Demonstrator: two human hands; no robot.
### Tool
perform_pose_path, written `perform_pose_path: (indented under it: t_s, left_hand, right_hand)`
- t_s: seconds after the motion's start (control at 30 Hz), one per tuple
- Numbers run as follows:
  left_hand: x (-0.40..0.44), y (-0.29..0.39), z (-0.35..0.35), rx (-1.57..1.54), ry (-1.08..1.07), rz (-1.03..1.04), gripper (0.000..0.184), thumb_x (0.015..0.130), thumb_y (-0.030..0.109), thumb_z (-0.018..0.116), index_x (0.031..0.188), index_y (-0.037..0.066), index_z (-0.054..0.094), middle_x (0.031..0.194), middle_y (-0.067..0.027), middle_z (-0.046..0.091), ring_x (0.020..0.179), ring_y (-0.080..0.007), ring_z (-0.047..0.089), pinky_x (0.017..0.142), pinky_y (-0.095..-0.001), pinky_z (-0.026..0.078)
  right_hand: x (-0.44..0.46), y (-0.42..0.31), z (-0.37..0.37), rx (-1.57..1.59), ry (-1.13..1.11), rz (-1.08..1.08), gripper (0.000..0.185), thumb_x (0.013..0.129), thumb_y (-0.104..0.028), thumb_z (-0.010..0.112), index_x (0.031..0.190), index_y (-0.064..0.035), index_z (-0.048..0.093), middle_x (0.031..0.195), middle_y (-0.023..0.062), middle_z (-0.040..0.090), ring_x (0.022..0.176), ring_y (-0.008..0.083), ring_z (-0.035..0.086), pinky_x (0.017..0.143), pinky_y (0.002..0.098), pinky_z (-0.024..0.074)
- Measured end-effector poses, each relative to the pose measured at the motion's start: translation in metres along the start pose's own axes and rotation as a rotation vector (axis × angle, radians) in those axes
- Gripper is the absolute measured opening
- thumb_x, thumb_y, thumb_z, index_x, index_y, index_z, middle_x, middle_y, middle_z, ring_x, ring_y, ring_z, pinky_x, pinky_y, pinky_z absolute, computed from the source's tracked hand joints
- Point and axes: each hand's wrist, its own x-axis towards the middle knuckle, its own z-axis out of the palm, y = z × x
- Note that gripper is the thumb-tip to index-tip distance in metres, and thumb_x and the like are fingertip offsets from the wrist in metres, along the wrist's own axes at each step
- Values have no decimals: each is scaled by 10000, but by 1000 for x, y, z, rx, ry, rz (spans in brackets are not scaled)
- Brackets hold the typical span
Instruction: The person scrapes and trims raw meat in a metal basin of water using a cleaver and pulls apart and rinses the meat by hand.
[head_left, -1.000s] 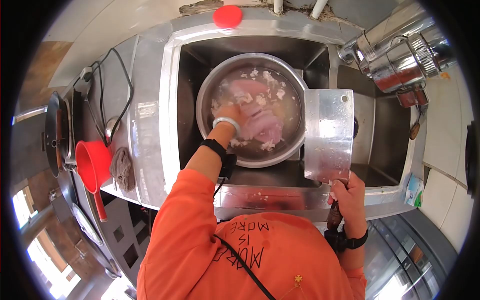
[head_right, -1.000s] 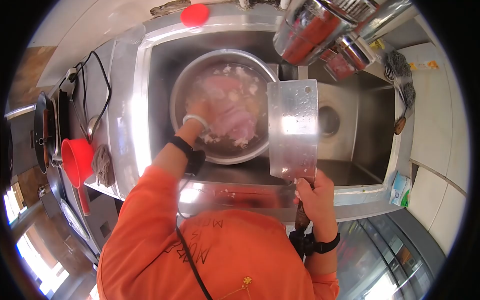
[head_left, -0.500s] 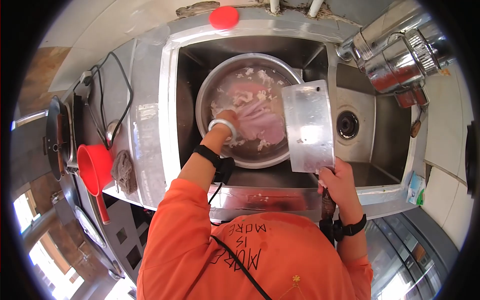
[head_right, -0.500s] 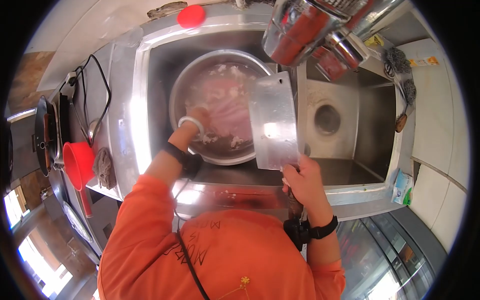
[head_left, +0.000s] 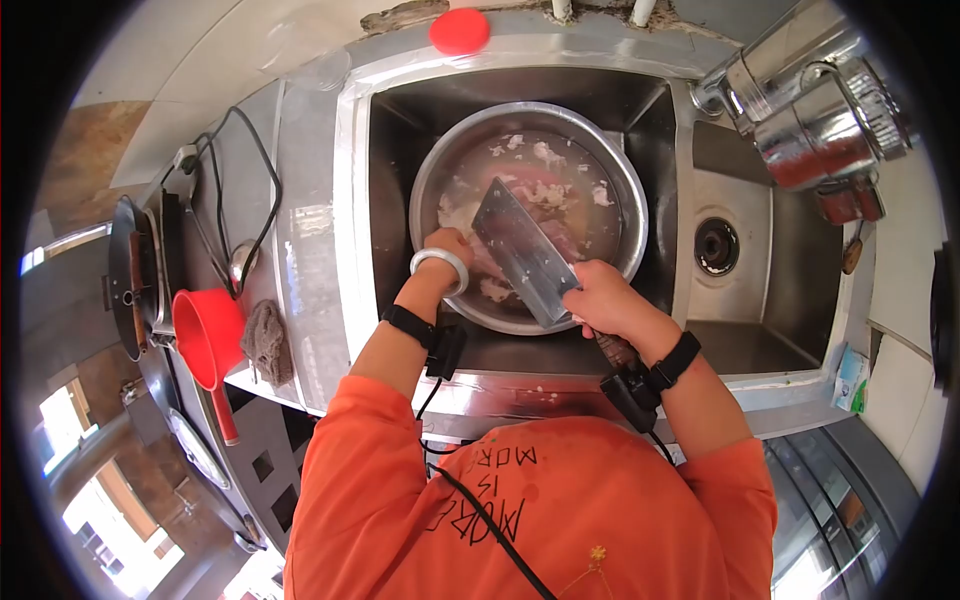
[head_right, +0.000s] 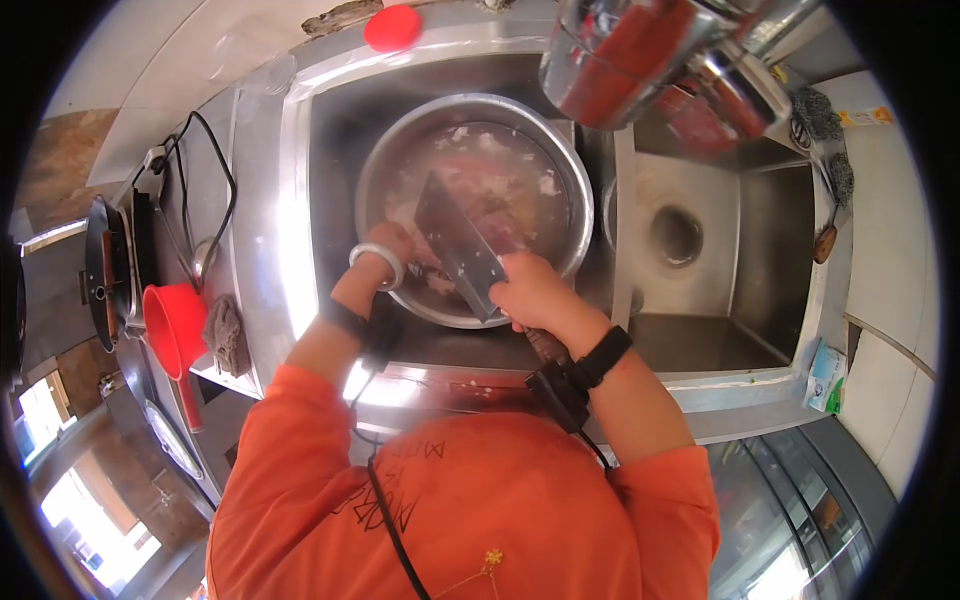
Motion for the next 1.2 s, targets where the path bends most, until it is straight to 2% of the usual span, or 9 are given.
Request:
perform_pose_path:
  t_s: [0.07,0.2,0.5,0.57,0.83,0.9,0.97,1.0,1.2]
  left_hand:
    - [1,-9,6,88,139,182,254,792,186,498,884,16,662,902,-212,624,899,-361,592,800,-413,462]
    - [-22,-1,-6,122,212,229,228,792,179,500,886,37,652,885,-200,628,873,-376,590,789,-424,463]
    - [-51,-6,-27,192,335,370,130,760,107,519,817,15,591,776,-216,619,774,-375,605,721,-451,491]
    - [-57,-8,-37,190,363,442,111,742,88,519,787,13,588,745,-211,613,735,-384,599,689,-454,488]
    - [-93,4,-57,82,409,576,92,717,50,493,663,-6,543,655,-227,563,656,-417,558,614,-457,459]
    - [-93,5,-62,-22,392,580,86,712,37,493,652,-10,532,633,-223,556,617,-406,553,583,-436,457]
    - [-98,5,-69,-24,390,574,82,708,33,493,649,-9,532,629,-220,555,605,-399,551,570,-422,456]
    - [-100,6,-71,-33,386,565,78,703,28,494,646,-9,532,625,-216,555,592,-392,550,557,-408,455]
    - [-102,10,-63,-179,310,577,74,701,34,503,650,-4,541,597,-192,550,552,-358,550,531,-375,450]
  right_hand:
    - [4,-4,1,-38,-9,32,144,759,-27,468,832,62,555,561,60,500,402,144,495,399,295,409]
    - [13,2,3,2,-60,68,138,753,-18,472,830,60,556,557,59,499,403,148,499,396,293,401]
    - [28,6,15,204,-130,-58,145,746,-22,479,838,60,557,549,56,498,404,144,499,389,287,390]
    - [12,0,14,172,-150,-46,116,723,-45,483,758,51,536,542,81,518,388,179,521,382,316,394]
    - [5,2,15,292,-149,-129,100,707,-42,486,698,51,523,525,81,509,393,175,518,381,308,384]
    - [-2,-4,15,316,-98,-144,97,706,-42,487,690,46,523,524,79,508,396,174,520,381,303,380]
    - [-27,-7,11,226,-196,-77,99,705,-56,491,687,35,526,525,73,512,403,165,524,380,295,368]
    - [-29,7,13,225,-235,-73,145,724,-32,481,816,50,558,550,46,497,401,137,494,382,277,368]
    - [-23,3,17,351,-160,-154,109,723,-49,479,753,38,538,551,56,510,417,145,509,390,286,370]
